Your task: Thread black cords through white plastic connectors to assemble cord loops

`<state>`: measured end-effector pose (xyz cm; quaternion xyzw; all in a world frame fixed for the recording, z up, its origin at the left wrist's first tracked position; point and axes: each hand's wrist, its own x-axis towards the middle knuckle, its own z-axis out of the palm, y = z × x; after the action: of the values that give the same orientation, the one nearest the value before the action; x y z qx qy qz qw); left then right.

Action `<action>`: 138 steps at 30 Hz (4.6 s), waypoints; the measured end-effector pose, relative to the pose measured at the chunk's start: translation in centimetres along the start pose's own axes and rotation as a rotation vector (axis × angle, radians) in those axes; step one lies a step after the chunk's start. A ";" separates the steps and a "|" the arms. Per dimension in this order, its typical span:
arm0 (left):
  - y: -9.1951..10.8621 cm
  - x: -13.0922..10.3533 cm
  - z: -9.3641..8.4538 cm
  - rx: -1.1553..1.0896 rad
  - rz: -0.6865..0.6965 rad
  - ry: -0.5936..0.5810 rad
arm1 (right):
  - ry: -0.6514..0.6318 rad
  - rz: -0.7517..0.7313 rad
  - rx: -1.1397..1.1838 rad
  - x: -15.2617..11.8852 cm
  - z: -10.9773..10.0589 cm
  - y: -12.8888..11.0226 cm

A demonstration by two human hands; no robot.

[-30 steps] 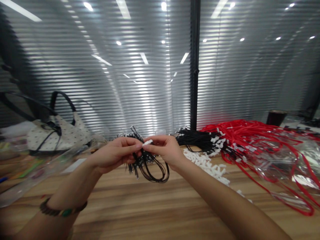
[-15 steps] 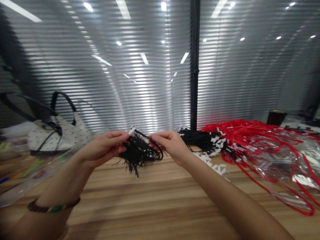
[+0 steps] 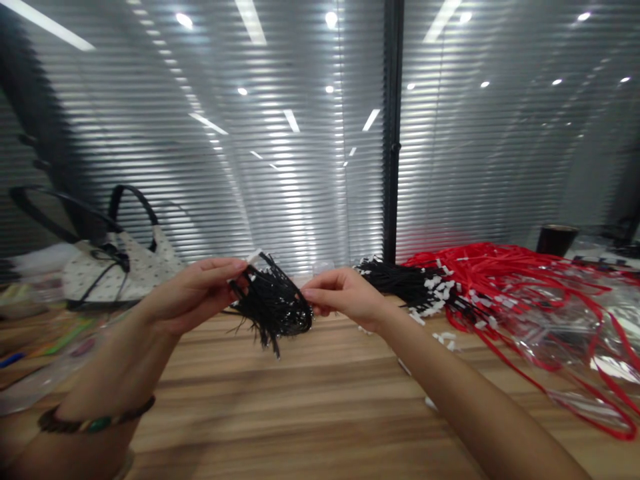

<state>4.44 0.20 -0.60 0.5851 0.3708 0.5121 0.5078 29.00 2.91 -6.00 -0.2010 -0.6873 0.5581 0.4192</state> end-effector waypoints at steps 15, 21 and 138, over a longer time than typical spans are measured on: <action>-0.1 0.0 -0.6 -0.050 0.007 0.012 | -0.066 0.012 0.067 -0.3 -0.1 -0.5; 0.1 -0.2 0.3 0.002 0.014 0.059 | 0.017 -0.015 0.000 -0.1 0.0 -0.2; -9.8 -7.4 3.8 0.058 0.028 -0.283 | 0.088 -0.106 -0.275 -8.6 5.4 0.7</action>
<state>7.49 -5.66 -11.61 0.6710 0.3019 0.4209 0.5306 29.46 -6.53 -9.80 -0.2442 -0.7477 0.4267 0.4463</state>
